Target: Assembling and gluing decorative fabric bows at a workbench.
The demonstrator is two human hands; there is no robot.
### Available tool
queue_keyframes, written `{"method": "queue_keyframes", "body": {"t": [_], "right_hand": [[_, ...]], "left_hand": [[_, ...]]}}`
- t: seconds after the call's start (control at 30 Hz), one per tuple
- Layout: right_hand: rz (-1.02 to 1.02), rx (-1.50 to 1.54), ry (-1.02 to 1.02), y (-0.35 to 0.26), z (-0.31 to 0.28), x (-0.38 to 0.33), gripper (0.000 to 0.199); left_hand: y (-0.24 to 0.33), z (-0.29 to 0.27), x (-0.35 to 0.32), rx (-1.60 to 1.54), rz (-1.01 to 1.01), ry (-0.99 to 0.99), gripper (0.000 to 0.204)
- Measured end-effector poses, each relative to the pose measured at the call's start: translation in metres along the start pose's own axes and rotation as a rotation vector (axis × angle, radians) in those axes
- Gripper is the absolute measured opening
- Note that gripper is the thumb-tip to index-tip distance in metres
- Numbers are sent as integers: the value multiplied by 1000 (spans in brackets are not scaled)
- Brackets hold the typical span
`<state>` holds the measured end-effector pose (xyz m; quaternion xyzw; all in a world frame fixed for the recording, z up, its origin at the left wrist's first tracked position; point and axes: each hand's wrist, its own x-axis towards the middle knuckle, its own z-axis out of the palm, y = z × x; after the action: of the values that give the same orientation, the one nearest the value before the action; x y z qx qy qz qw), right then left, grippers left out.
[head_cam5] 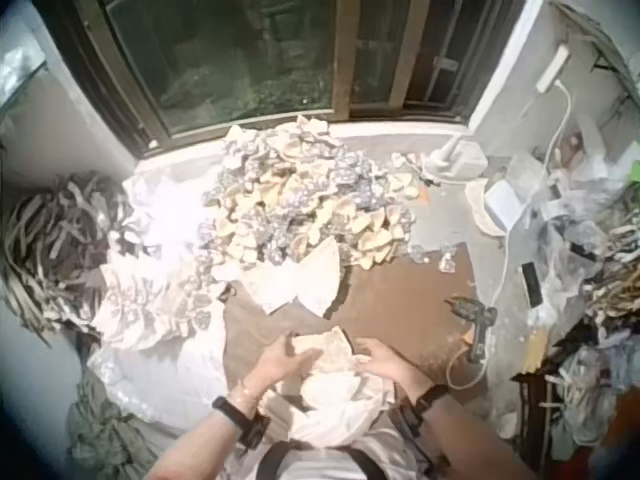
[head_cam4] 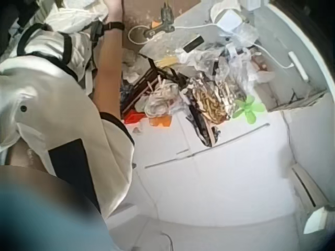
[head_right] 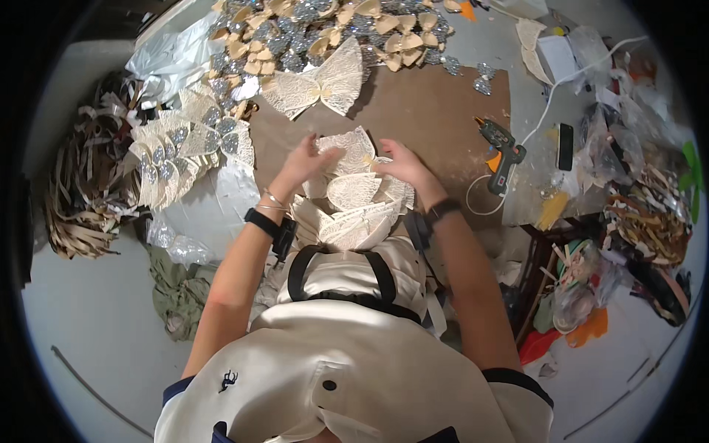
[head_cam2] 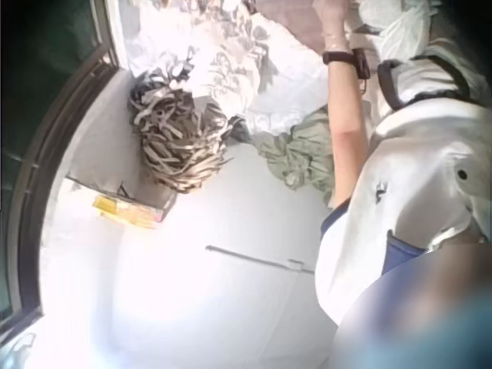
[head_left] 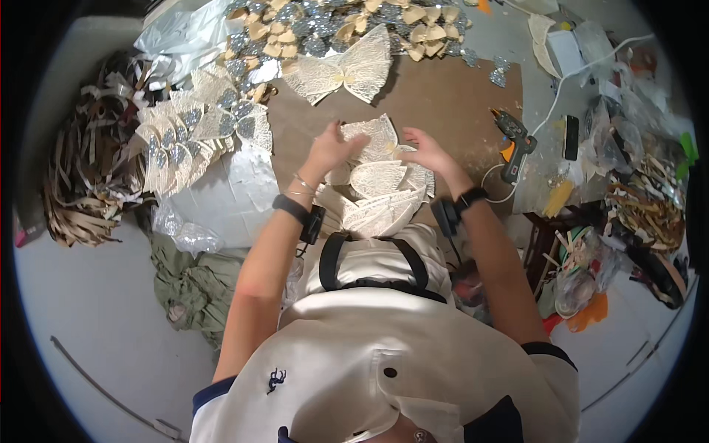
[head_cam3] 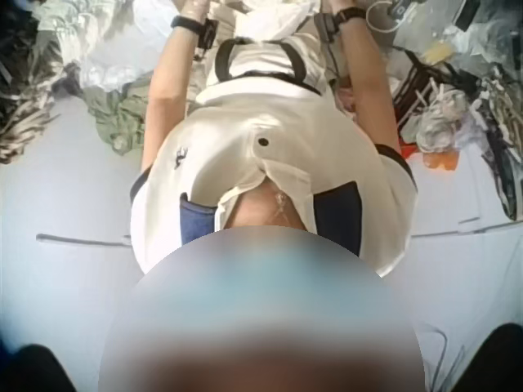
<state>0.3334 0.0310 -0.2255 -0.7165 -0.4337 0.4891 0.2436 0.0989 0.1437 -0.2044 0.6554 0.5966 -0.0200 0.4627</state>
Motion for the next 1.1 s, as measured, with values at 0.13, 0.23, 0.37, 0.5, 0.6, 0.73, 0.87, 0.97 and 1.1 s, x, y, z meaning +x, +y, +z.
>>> {"method": "queue_keyframes", "body": {"t": [0.13, 0.23, 0.37, 0.5, 0.6, 0.73, 0.87, 0.97, 1.1], "right_hand": [[270, 163, -456, -6, 9, 35, 75], [0, -325, -258, -12, 18, 25, 78], [53, 161, -485, 5, 21, 26, 100], [242, 456, 21, -78, 4, 75, 87], [-6, 707, -19, -60, 17, 143, 79], [24, 72, 366, -65, 18, 137, 30], [192, 247, 352, 6, -83, 124, 28], [204, 622, 359, 14, -136, 110, 32], [367, -592, 928, 12, -137, 94, 70]], "left_hand": [[-13, 12, -10, -470, 56, -96, 33], [-9, 4, -19, -481, 21, -176, 28], [-17, 9, -21, -730, 101, -237, 26], [-40, 18, -24, -707, 48, -189, 24], [-37, 27, -21, -592, -2, -160, 25], [-32, 17, -25, -474, -24, -155, 28], [-25, 23, -16, -647, 1, -156, 27], [-33, 20, -15, -645, 43, -147, 23], [-24, 19, -14, -622, 66, -111, 25]]}}
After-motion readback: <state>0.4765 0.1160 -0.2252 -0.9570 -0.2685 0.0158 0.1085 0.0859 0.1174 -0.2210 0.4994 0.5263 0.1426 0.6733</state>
